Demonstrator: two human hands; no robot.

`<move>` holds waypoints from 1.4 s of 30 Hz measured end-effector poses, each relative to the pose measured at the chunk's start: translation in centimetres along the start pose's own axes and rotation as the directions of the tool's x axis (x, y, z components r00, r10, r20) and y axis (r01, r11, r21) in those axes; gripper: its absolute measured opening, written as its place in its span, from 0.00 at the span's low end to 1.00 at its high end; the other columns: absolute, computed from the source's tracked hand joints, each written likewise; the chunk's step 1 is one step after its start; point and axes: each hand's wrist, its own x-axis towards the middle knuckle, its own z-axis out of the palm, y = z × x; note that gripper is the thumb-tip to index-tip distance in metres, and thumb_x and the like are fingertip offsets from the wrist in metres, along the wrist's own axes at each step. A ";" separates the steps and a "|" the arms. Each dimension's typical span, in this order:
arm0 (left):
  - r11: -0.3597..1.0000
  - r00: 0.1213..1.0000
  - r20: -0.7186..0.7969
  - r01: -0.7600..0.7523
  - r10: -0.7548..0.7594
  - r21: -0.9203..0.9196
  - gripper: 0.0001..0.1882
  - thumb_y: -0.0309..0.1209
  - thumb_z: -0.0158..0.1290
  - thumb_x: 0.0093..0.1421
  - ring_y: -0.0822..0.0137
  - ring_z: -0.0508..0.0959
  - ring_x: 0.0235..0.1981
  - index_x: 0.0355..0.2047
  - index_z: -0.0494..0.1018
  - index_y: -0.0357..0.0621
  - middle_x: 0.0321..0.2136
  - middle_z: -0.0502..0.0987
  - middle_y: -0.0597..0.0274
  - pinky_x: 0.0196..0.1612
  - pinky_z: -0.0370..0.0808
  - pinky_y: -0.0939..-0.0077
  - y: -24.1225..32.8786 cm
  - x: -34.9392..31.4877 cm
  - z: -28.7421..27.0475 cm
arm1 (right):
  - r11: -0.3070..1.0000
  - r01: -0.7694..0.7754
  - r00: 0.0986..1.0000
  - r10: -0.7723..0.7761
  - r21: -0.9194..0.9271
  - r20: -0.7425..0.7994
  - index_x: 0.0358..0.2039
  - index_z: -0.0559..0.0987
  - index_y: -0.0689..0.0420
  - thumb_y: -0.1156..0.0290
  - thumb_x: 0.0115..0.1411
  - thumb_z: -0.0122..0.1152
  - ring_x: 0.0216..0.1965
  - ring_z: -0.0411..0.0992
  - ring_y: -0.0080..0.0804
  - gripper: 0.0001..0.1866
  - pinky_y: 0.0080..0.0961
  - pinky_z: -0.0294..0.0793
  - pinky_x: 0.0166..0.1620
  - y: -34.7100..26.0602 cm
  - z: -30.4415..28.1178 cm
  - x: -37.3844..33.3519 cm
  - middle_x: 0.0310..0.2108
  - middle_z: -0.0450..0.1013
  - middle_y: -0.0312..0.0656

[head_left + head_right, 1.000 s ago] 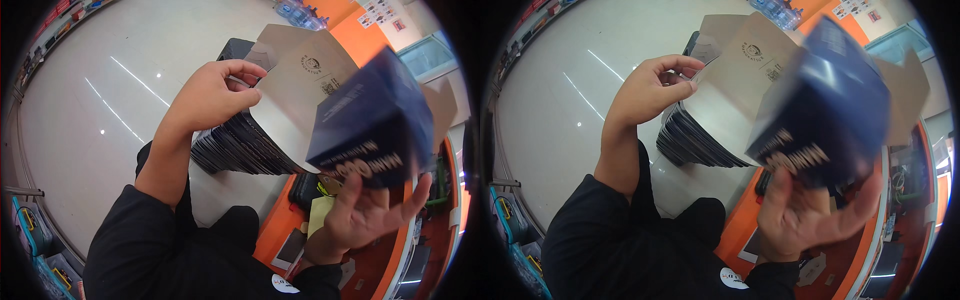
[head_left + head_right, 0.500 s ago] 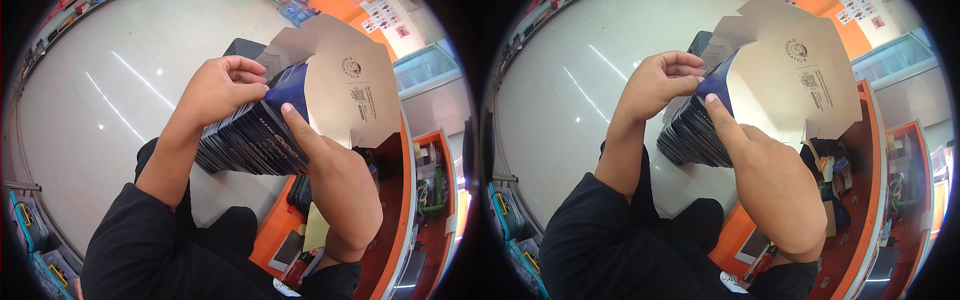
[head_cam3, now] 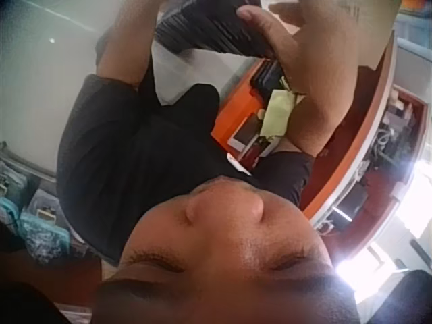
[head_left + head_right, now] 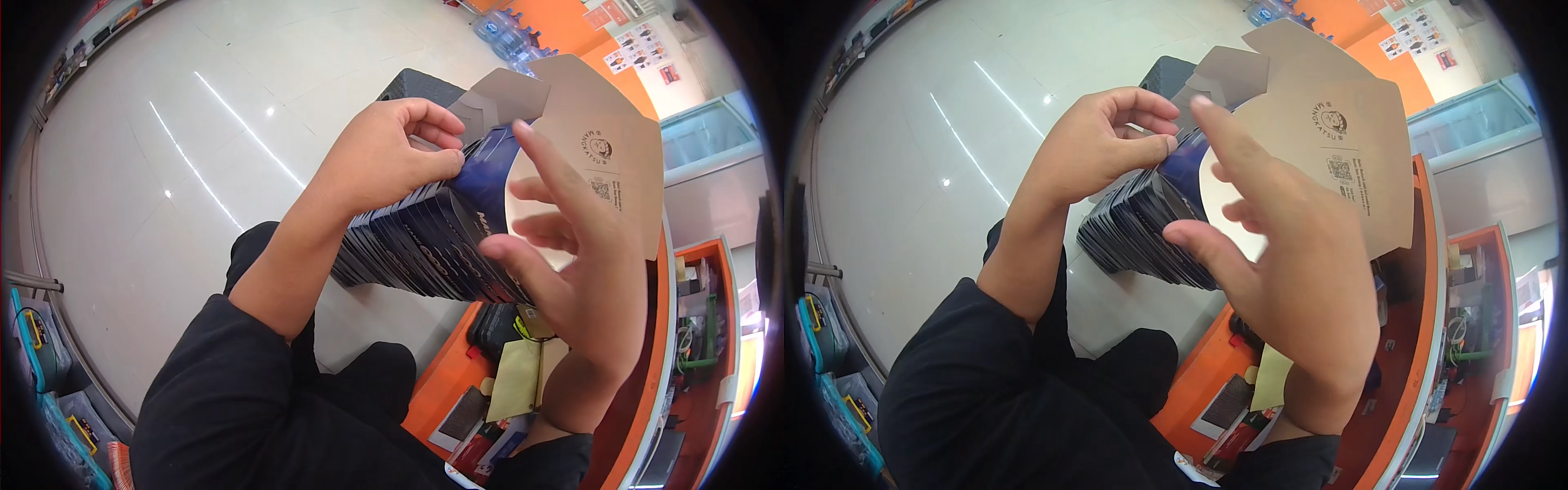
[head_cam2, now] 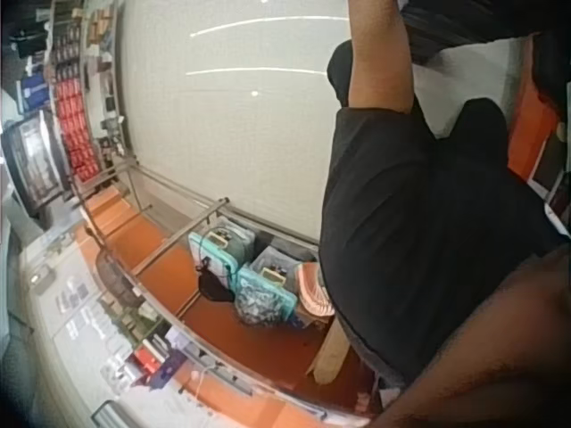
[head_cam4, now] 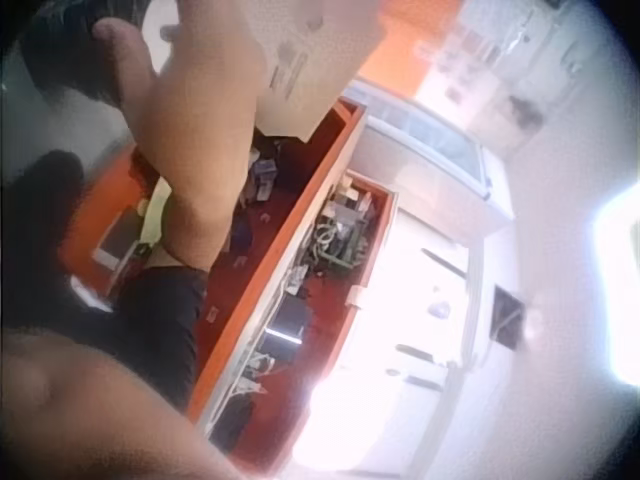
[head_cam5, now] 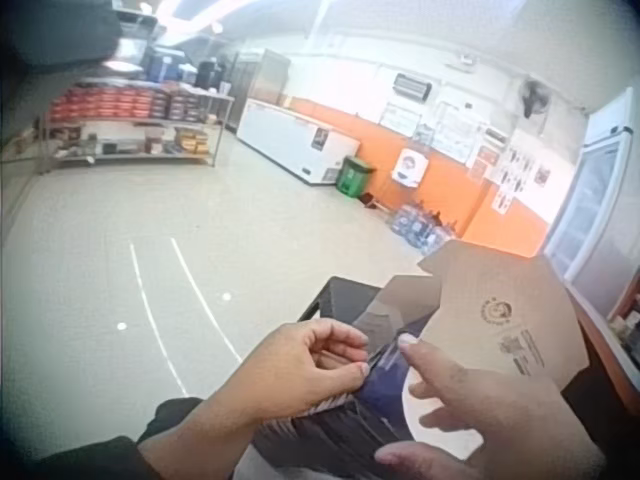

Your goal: The person folds flat cardboard sheets into boxes, inserts blue inner boxes into them, and places the assembled units into an orange storage compartment.

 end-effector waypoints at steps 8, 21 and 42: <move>0.999 0.999 0.049 -0.003 0.005 -0.051 0.21 0.29 0.63 0.55 0.74 0.80 0.37 0.49 0.76 0.34 0.40 0.79 0.58 0.42 0.78 0.79 0.1 -0.4 0.9 | 0.967 0.046 0.994 -0.070 -0.252 -0.084 0.52 0.79 0.58 0.87 0.53 0.63 0.29 0.76 0.29 0.24 0.23 0.77 0.32 -0.1 -0.5 0.5 0.29 0.76 0.42; 0.990 0.996 0.084 -0.004 -0.008 0.140 0.23 0.28 0.64 0.51 0.72 0.82 0.36 0.47 0.75 0.33 0.40 0.79 0.57 0.40 0.79 0.78 0.8 -1.0 0.8 | 0.929 0.059 0.990 -0.100 -0.366 -0.096 0.43 0.80 0.60 0.75 0.54 0.67 0.25 0.74 0.36 0.15 0.32 0.74 0.33 0.2 1.0 1.0 0.27 0.76 0.46; 0.976 0.997 -0.022 -0.063 0.069 0.206 0.21 0.23 0.61 0.49 0.71 0.84 0.31 0.45 0.76 0.34 0.43 0.81 0.57 0.35 0.78 0.79 1.5 -1.6 0.6 | 0.949 0.139 0.966 -0.068 -0.283 0.249 0.46 0.78 0.61 0.75 0.59 0.62 0.34 0.76 0.50 0.14 0.39 0.74 0.41 0.1 0.9 1.8 0.32 0.77 0.51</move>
